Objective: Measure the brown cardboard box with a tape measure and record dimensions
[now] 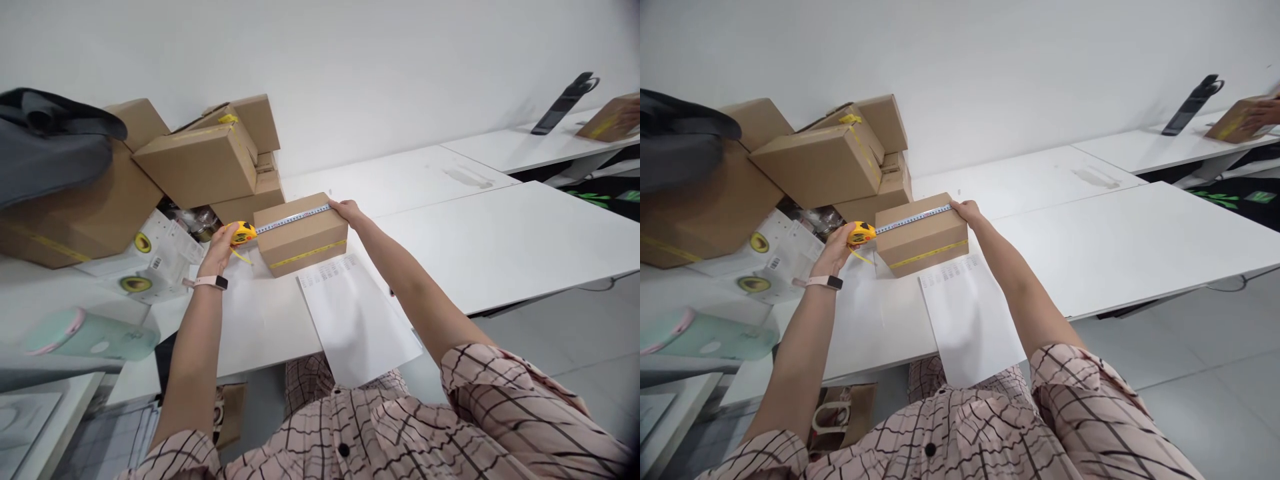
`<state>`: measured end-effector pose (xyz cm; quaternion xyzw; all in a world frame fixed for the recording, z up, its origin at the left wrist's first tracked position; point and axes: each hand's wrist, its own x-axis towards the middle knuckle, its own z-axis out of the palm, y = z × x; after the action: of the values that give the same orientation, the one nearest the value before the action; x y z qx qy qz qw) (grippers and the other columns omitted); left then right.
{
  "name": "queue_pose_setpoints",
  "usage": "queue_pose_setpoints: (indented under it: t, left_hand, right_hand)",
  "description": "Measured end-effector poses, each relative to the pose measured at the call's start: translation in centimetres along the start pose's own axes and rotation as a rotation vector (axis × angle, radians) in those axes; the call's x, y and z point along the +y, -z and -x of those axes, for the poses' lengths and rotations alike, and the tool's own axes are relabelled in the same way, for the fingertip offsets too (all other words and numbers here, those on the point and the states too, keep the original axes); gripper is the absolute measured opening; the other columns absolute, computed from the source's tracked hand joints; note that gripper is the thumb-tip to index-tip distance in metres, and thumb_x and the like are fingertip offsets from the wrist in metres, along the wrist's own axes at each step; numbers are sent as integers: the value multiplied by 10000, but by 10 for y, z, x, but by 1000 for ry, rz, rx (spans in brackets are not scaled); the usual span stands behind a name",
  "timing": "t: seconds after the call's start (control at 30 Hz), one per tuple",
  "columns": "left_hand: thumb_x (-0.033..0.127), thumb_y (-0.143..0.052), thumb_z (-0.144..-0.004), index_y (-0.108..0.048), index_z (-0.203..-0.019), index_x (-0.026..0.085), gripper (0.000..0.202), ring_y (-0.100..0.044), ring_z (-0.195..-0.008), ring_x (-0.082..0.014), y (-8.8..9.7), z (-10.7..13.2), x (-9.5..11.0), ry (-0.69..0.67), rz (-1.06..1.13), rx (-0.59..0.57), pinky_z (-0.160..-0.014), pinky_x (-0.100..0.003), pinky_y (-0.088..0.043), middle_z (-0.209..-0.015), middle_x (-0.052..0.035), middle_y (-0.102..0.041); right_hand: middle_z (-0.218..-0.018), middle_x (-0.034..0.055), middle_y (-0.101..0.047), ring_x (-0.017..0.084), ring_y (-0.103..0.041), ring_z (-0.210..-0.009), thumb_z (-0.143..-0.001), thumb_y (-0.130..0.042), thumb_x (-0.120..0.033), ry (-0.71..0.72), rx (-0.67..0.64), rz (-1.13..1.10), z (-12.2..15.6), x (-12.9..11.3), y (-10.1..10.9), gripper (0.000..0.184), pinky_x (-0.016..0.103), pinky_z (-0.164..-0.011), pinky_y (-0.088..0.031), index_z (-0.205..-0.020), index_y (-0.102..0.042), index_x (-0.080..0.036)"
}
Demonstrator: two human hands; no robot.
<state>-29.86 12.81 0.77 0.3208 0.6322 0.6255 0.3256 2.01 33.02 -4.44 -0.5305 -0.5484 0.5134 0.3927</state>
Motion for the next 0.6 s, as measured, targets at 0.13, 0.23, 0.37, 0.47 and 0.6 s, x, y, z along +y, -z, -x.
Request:
queue_pose_setpoints:
  t: [0.13, 0.23, 0.37, 0.47, 0.6]
  left_hand:
    - [392, -796, -730, -649, -908, 151, 334, -626, -635, -118, 2, 9, 11, -34, -37, 43, -509, -184, -402, -800, -23, -690]
    - [420, -829, -685, -688, -1011, 147, 448, -679, -731, -160, 4, 50, 22, -75, -75, -97, -529, -195, -446, -913, -68, -731]
    - [487, -824, -697, -655, -1250, 181, 654, -710, -765, -229, -14, 147, 9, 125, -95, -630, -581, -312, -572, -1068, -121, -743]
    - [548, -790, -716, -643, -1247, 197, 653, -721, -773, -242, -47, 206, -18, 276, 71, -779, -618, -362, -611, -1133, -139, -723]
    - [663, -697, -747, -659, -1126, 171, 622, -714, -729, -235, -86, 224, -29, 308, 296, -651, -588, -353, -600, -1088, -141, -720]
  right_hand:
    - [-623, 20, -570, 138, -496, -615, -756, -812, -409, 152, 116, 132, -3, -7, 2, 380, 278, -564, -384, -627, -518, -205]
    - [-576, -22, -488, 113, -424, -598, -808, -765, -411, 278, 127, 48, 1, -24, 12, 371, 261, -570, -367, -633, -513, -204]
    - [-641, -17, -512, 94, -413, -625, -832, -766, -436, 417, -97, 1, 18, -50, 25, 345, 255, -606, -377, -712, -578, -173]
    - [-687, 7, -573, 109, -478, -671, -806, -798, -424, 442, -273, 92, 35, -59, 23, 327, 274, -652, -423, -752, -622, -154]
    - [-932, 75, -711, 190, -629, -880, -864, -696, -442, 562, -247, 190, 44, -55, 3, 301, 384, -883, -514, -936, -709, -149]
